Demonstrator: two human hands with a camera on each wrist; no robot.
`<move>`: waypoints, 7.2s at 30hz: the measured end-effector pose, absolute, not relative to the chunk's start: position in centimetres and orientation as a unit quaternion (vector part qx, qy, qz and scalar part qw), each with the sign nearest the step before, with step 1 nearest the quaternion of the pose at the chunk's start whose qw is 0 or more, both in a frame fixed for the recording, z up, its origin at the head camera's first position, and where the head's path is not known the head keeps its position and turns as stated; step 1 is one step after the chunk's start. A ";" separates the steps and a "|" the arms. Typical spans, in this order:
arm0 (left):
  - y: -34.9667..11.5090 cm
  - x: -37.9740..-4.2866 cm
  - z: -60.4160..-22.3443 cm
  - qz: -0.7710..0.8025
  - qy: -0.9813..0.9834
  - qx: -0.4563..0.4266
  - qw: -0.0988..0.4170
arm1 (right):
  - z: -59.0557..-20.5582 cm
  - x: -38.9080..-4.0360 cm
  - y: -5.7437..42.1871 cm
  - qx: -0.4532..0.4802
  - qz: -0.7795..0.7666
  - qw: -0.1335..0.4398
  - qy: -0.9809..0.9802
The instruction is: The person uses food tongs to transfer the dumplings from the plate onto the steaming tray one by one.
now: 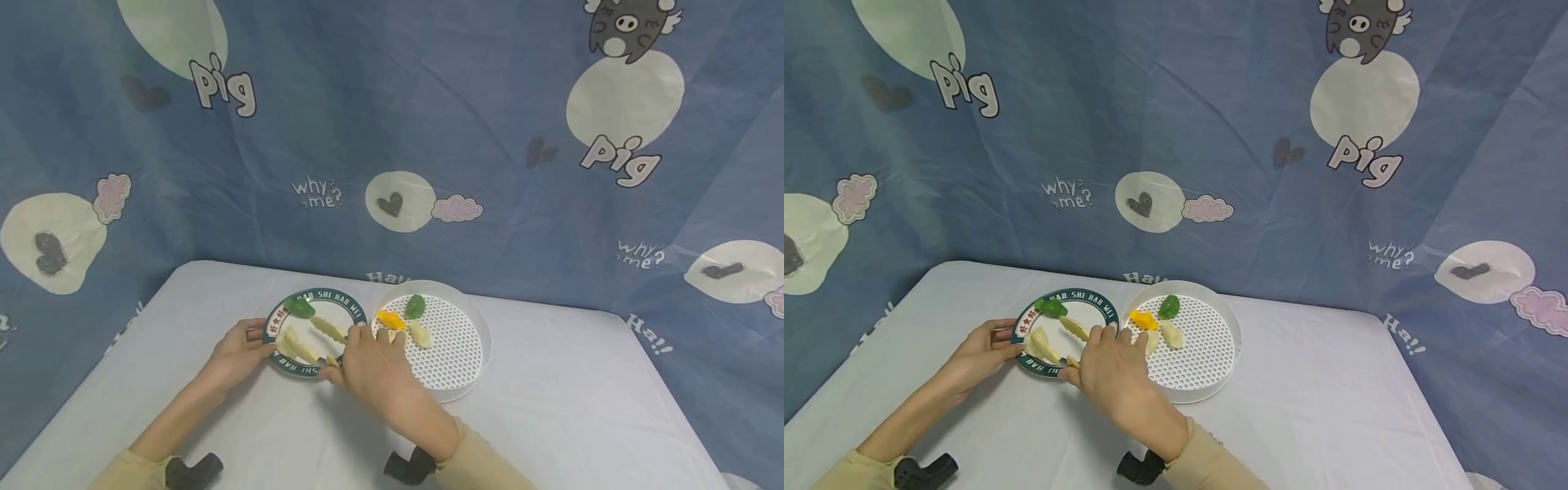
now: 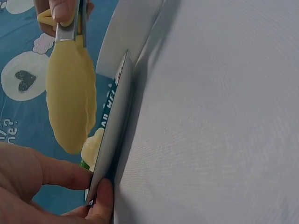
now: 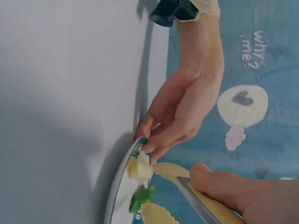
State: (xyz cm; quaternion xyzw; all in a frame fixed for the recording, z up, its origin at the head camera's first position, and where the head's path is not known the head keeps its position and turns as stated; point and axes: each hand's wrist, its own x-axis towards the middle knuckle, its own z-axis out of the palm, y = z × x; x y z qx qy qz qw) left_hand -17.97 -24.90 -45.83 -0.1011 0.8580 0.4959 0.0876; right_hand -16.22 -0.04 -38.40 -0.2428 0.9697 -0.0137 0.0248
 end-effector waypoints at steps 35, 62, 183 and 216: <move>-25.1 -17.9 -46.0 0.512 0.850 -0.091 0.085 | -39.7 -17.1 -1.3 -0.250 -0.029 0.062 0.966; -24.8 -17.8 -45.8 0.503 0.854 -0.105 0.084 | -37.2 -17.2 2.4 -0.216 -0.010 0.032 0.976; -24.9 -17.5 -46.1 0.501 0.855 -0.113 0.077 | -38.9 -20.2 -2.0 -0.226 -0.006 0.048 0.973; -25.0 -17.4 -46.0 0.508 0.852 -0.105 0.078 | -43.3 -19.7 -4.3 -0.219 -0.007 -0.043 0.975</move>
